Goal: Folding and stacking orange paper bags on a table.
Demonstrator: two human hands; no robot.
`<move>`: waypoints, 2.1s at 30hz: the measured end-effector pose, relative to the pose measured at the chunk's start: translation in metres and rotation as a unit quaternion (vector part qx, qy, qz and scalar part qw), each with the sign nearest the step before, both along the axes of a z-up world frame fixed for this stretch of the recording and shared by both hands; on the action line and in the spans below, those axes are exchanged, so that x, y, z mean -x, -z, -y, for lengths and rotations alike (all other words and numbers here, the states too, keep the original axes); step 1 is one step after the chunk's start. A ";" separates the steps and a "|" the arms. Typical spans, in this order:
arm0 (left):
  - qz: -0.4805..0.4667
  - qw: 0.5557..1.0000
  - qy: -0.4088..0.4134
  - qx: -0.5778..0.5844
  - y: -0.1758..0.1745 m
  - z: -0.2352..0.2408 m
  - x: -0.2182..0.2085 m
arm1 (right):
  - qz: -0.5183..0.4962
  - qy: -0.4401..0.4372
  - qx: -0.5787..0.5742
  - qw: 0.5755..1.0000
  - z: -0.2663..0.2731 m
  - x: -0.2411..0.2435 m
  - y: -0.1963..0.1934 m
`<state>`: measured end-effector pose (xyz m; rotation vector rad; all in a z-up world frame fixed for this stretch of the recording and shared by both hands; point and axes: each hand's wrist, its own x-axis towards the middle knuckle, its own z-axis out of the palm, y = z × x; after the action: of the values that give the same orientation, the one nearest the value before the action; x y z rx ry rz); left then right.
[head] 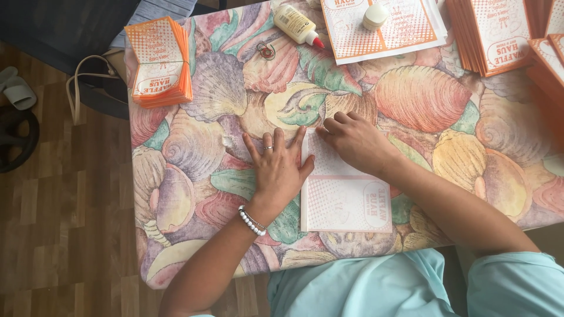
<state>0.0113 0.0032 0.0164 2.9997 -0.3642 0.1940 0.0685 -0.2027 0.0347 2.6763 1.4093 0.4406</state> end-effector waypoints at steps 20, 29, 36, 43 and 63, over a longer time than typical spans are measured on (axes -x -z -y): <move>0.032 0.999 0.005 -0.034 0.008 0.001 0.000 | 0.035 -0.016 -0.023 0.999 0.008 -0.004 0.019; 0.026 0.999 0.007 -0.032 0.003 0.001 -0.001 | 0.039 0.010 -0.025 0.999 -0.006 0.006 0.003; 0.014 0.992 0.013 0.125 0.010 -0.007 -0.010 | 0.011 0.019 -0.007 1.000 -0.007 0.003 0.003; 0.053 0.969 0.171 0.170 0.009 0.019 -0.004 | 0.030 -0.017 -0.022 0.999 0.017 -0.010 0.039; 0.116 0.986 0.119 0.015 0.013 0.036 -0.007 | 0.050 -0.020 -0.022 0.998 0.064 0.002 0.009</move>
<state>0.0181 -0.0328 0.0030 2.8756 -0.7310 0.5221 0.0661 -0.2665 0.0260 2.6232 1.4422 0.6082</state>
